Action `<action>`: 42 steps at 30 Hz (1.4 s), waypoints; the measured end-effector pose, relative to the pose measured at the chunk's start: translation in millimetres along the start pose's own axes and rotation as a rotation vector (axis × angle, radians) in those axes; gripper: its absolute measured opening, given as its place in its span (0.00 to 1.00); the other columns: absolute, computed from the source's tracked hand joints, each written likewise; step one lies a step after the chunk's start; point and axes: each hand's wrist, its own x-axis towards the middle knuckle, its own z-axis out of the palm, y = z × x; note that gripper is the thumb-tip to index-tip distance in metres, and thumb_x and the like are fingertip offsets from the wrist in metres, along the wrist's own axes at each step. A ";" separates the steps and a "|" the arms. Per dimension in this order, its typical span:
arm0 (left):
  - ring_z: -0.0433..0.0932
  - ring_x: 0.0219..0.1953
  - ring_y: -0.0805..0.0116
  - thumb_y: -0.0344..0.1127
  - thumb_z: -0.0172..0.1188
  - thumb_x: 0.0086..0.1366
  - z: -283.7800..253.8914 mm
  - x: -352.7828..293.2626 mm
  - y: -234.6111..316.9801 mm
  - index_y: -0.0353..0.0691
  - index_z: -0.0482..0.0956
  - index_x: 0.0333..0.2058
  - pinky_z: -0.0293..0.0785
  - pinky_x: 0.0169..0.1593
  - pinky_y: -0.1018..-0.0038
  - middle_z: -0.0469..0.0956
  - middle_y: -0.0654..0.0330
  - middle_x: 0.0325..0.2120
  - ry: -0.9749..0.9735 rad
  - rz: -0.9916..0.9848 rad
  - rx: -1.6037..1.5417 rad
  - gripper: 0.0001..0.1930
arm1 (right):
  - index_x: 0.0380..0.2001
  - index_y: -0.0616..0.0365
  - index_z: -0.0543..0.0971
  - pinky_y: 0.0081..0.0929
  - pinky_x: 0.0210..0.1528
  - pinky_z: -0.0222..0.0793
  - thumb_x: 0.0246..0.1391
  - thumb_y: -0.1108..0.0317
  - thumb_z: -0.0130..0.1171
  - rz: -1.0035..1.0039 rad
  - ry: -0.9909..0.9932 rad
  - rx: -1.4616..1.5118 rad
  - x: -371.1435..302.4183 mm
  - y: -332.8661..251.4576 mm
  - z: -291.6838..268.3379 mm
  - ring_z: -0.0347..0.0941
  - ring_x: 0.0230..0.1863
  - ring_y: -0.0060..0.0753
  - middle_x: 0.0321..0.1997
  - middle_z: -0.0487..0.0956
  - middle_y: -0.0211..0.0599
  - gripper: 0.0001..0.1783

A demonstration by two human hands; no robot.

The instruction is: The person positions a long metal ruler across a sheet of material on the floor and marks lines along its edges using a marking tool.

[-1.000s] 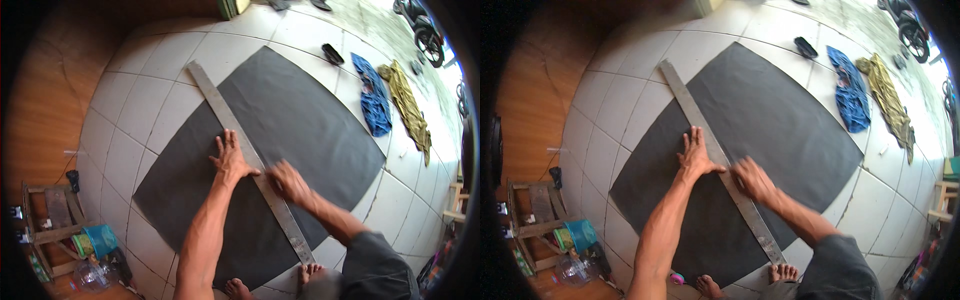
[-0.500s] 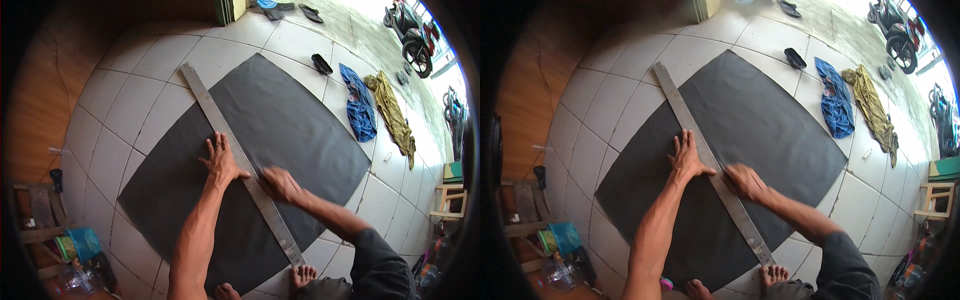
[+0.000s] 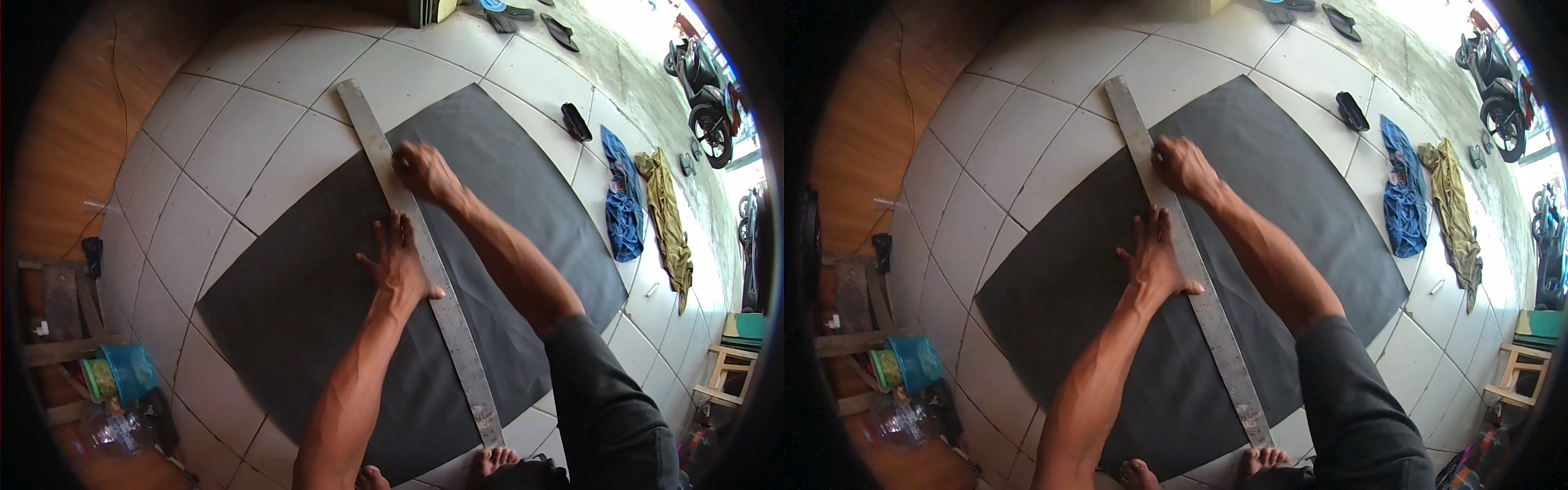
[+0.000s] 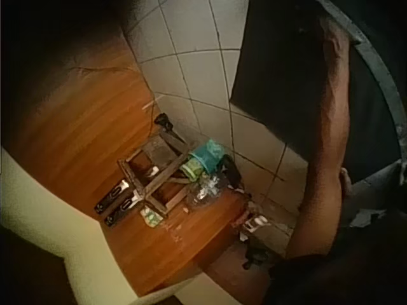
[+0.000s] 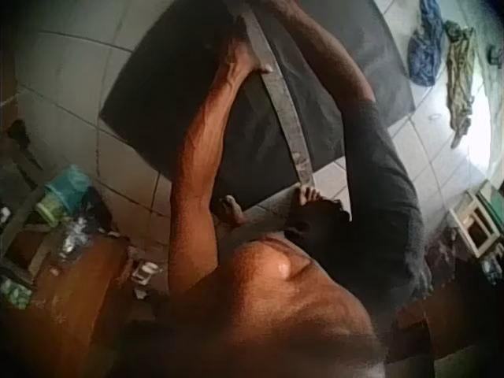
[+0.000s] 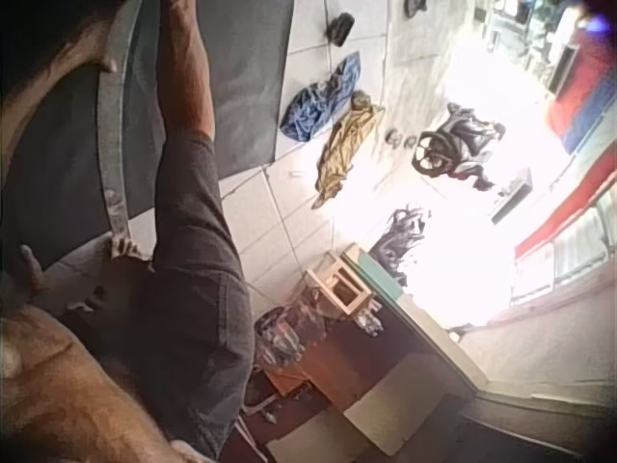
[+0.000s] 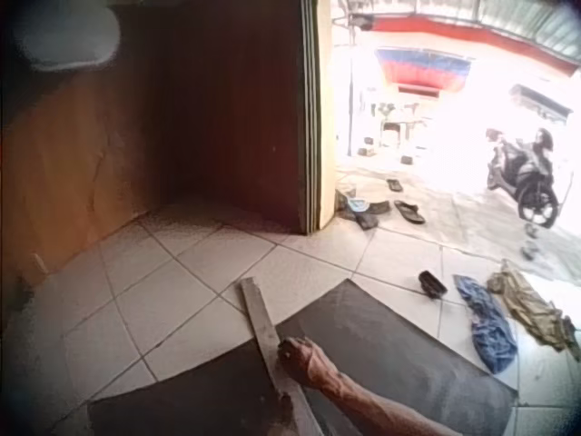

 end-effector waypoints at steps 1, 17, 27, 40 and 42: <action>0.36 0.77 0.51 0.54 0.85 0.33 -0.3 -0.8 -3.5 0.44 0.37 0.74 0.50 0.67 0.27 0.36 0.62 0.77 -0.009 -0.022 -0.001 0.77 | 0.31 0.60 0.74 0.52 0.40 0.68 0.56 0.69 0.58 0.038 -0.037 0.002 -34.1 -18.1 -8.2 0.72 0.36 0.58 0.27 0.75 0.51 0.07; 0.60 0.67 0.43 0.46 0.74 0.52 69.3 -9.6 10.0 0.34 0.54 0.67 0.64 0.67 0.53 0.59 0.41 0.64 0.284 -0.052 -0.227 0.50 | 0.52 0.55 0.76 0.43 0.44 0.74 0.53 0.65 0.64 0.697 -0.378 -0.047 -466.1 -311.0 -192.2 0.73 0.49 0.49 0.47 0.76 0.43 0.22; 0.71 0.53 0.42 0.36 0.70 0.53 71.1 -36.4 74.4 0.36 0.61 0.56 0.79 0.53 0.58 0.62 0.39 0.54 0.470 -0.421 -0.482 0.35 | 0.58 0.58 0.67 0.50 0.53 0.69 0.51 0.67 0.65 0.681 -0.231 -0.203 -475.4 -300.9 -145.2 0.69 0.52 0.60 0.53 0.71 0.53 0.31; 0.65 0.63 0.45 0.40 0.56 0.68 136.7 -83.6 54.7 0.34 0.65 0.62 0.63 0.63 0.48 0.64 0.42 0.61 0.736 0.058 -0.278 0.27 | 0.56 0.63 0.65 0.45 0.54 0.69 0.46 0.70 0.66 0.709 0.016 -0.110 -464.9 -259.7 -162.8 0.69 0.51 0.58 0.48 0.69 0.54 0.34; 0.61 0.68 0.44 0.41 0.54 0.70 159.4 -111.9 21.5 0.36 0.63 0.65 0.58 0.68 0.47 0.61 0.42 0.65 0.756 0.034 -0.208 0.29 | 0.56 0.63 0.65 0.46 0.54 0.68 0.48 0.69 0.66 0.760 0.017 -0.069 -462.2 -264.4 -159.9 0.68 0.52 0.58 0.49 0.69 0.54 0.33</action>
